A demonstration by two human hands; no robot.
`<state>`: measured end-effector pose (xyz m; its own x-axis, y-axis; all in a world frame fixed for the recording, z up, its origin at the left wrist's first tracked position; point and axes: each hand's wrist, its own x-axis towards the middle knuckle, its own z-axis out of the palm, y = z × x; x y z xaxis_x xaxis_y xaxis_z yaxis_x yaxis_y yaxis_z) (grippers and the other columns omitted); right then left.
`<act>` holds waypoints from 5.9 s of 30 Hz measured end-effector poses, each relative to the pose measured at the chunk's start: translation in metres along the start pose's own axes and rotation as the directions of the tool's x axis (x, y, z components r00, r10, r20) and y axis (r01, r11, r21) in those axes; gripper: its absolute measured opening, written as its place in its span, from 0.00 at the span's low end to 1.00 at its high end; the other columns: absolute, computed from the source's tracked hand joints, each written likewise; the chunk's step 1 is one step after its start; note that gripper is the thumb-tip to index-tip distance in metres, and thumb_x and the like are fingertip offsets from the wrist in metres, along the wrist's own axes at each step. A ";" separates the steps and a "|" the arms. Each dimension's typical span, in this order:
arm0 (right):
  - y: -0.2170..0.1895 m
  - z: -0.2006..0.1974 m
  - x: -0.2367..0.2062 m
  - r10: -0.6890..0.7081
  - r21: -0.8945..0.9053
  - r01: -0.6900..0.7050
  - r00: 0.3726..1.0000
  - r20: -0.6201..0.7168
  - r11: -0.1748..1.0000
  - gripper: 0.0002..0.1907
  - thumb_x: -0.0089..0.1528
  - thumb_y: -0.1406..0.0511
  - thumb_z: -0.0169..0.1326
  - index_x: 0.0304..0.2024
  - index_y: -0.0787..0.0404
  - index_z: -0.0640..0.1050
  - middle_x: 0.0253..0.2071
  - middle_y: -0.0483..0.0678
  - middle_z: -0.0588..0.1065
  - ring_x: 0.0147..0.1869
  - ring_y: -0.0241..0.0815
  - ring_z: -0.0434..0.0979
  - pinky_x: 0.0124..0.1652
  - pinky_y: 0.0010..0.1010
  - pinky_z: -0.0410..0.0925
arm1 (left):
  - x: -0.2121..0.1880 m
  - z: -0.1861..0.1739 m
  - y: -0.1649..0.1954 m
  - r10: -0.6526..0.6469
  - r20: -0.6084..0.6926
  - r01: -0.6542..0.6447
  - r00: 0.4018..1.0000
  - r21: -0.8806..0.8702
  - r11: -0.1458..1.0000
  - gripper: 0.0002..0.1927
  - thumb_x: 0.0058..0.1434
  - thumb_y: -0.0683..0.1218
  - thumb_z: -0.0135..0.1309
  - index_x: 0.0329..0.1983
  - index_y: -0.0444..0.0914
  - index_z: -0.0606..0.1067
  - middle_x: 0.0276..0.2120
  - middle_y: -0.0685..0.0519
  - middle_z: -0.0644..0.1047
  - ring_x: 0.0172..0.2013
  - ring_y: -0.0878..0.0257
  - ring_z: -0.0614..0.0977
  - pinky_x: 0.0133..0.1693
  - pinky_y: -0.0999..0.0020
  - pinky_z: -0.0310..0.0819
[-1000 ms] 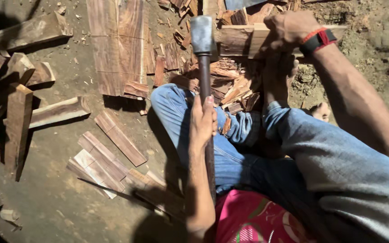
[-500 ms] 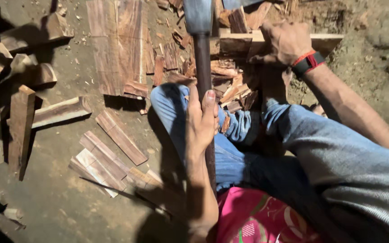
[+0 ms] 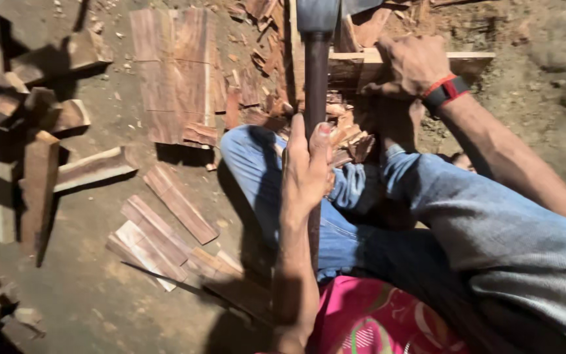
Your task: The person sits on the ground and uses a large axe to split a piece of wood held between their feet. They repeatedly strike the wood with the axe to break it into smaller pieces.
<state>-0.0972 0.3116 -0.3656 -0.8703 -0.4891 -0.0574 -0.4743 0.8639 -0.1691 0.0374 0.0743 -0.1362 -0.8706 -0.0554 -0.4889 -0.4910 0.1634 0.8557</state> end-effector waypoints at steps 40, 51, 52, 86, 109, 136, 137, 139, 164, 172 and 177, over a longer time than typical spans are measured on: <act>-0.006 -0.002 -0.016 0.001 0.063 0.005 0.995 -0.095 0.998 0.43 0.51 0.39 0.68 0.58 0.52 0.70 0.31 0.48 0.75 0.33 0.50 0.77 0.32 0.42 0.66 | -0.008 0.008 0.013 0.326 -0.033 -0.311 0.945 0.227 0.923 0.20 0.80 0.56 0.43 0.54 0.33 0.66 0.29 0.62 0.68 0.29 0.73 0.70 0.29 0.75 0.63; -0.007 -0.010 -0.015 0.067 -0.036 -0.066 0.997 0.037 0.997 0.44 0.47 0.37 0.68 0.57 0.48 0.70 0.29 0.43 0.75 0.29 0.47 0.76 0.30 0.41 0.63 | -0.044 -0.020 0.051 0.258 0.060 -0.248 0.964 -0.135 0.959 0.26 0.78 0.60 0.44 0.57 0.32 0.62 0.25 0.60 0.66 0.22 0.72 0.67 0.23 0.76 0.61; -0.007 -0.009 -0.016 0.051 -0.007 -0.051 0.999 0.004 0.999 0.44 0.47 0.37 0.68 0.58 0.48 0.70 0.30 0.44 0.75 0.30 0.47 0.76 0.31 0.41 0.63 | -0.042 -0.017 0.048 0.255 0.068 -0.248 0.964 -0.105 0.963 0.25 0.78 0.60 0.43 0.56 0.32 0.62 0.25 0.60 0.66 0.23 0.72 0.67 0.23 0.76 0.62; -0.003 -0.003 -0.014 0.071 -0.042 -0.070 0.997 0.035 0.997 0.42 0.47 0.32 0.67 0.48 0.50 0.71 0.29 0.44 0.75 0.28 0.46 0.77 0.31 0.41 0.64 | -0.027 -0.012 0.032 0.274 0.020 -0.275 0.961 0.113 0.955 0.21 0.79 0.58 0.41 0.54 0.35 0.66 0.26 0.58 0.68 0.24 0.70 0.69 0.24 0.74 0.62; -0.005 -0.004 -0.003 0.039 0.001 -0.039 0.990 -0.136 0.999 0.46 0.51 0.31 0.62 0.59 0.51 0.75 0.30 0.48 0.78 0.32 0.51 0.78 0.31 0.45 0.67 | -0.014 0.009 -0.037 0.092 -0.084 -0.076 0.992 0.177 0.981 0.13 0.73 0.50 0.45 0.53 0.37 0.70 0.22 0.57 0.69 0.21 0.69 0.73 0.24 0.71 0.67; 0.013 -0.015 0.014 0.001 0.115 -0.022 0.984 0.179 0.993 0.37 0.49 0.48 0.72 0.51 0.58 0.71 0.31 0.51 0.77 0.34 0.55 0.79 0.32 0.45 0.71 | -0.008 -0.014 -0.009 -0.079 -0.039 0.063 0.996 -0.306 0.950 0.12 0.76 0.51 0.41 0.50 0.38 0.65 0.23 0.59 0.65 0.16 0.73 0.66 0.14 0.76 0.58; 0.013 -0.017 0.011 -0.004 0.137 -0.019 0.985 0.170 0.990 0.36 0.48 0.48 0.72 0.50 0.57 0.71 0.30 0.50 0.77 0.34 0.54 0.79 0.32 0.45 0.71 | -0.015 -0.019 0.002 -0.030 -0.031 0.018 0.999 -0.327 0.945 0.13 0.76 0.52 0.40 0.52 0.38 0.65 0.24 0.59 0.65 0.17 0.74 0.66 0.15 0.77 0.58; 0.010 -0.024 0.007 -0.007 0.133 -0.014 0.988 0.156 0.991 0.33 0.50 0.48 0.72 0.48 0.56 0.72 0.30 0.50 0.76 0.33 0.54 0.79 0.32 0.44 0.70 | -0.030 -0.027 0.021 0.065 -0.031 -0.071 0.997 -0.355 0.932 0.15 0.77 0.52 0.40 0.56 0.38 0.64 0.26 0.59 0.66 0.18 0.74 0.66 0.17 0.77 0.58; 0.001 -0.030 0.005 0.004 0.114 -0.015 0.995 0.096 0.993 0.35 0.48 0.48 0.72 0.48 0.54 0.71 0.31 0.53 0.77 0.35 0.59 0.79 0.30 0.50 0.67 | 0.002 0.023 0.015 -0.112 0.036 0.117 0.993 -0.276 0.954 0.16 0.76 0.54 0.44 0.50 0.36 0.62 0.23 0.57 0.65 0.16 0.72 0.66 0.15 0.76 0.59; 0.000 -0.024 0.004 0.031 0.106 -0.043 0.993 0.118 0.993 0.38 0.47 0.46 0.73 0.49 0.56 0.70 0.30 0.53 0.77 0.34 0.59 0.79 0.30 0.48 0.67 | -0.027 -0.019 0.033 0.182 -0.016 -0.174 0.983 -0.385 0.906 0.20 0.78 0.56 0.42 0.61 0.36 0.64 0.28 0.57 0.67 0.19 0.72 0.66 0.19 0.77 0.59; 0.006 -0.019 0.004 0.003 0.078 -0.012 0.994 0.113 0.997 0.36 0.48 0.46 0.72 0.48 0.55 0.71 0.32 0.49 0.77 0.37 0.55 0.79 0.32 0.46 0.68 | -0.002 0.019 0.017 0.031 -0.030 -0.034 0.999 -0.129 0.991 0.20 0.78 0.56 0.44 0.50 0.32 0.67 0.24 0.58 0.67 0.21 0.72 0.69 0.21 0.76 0.63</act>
<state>-0.1061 0.3173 -0.3482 -0.8511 -0.4972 -0.1685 -0.4525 0.8575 -0.2448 0.0312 0.0955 -0.1236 -0.8858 -0.0797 -0.4571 -0.4608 0.0364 0.8867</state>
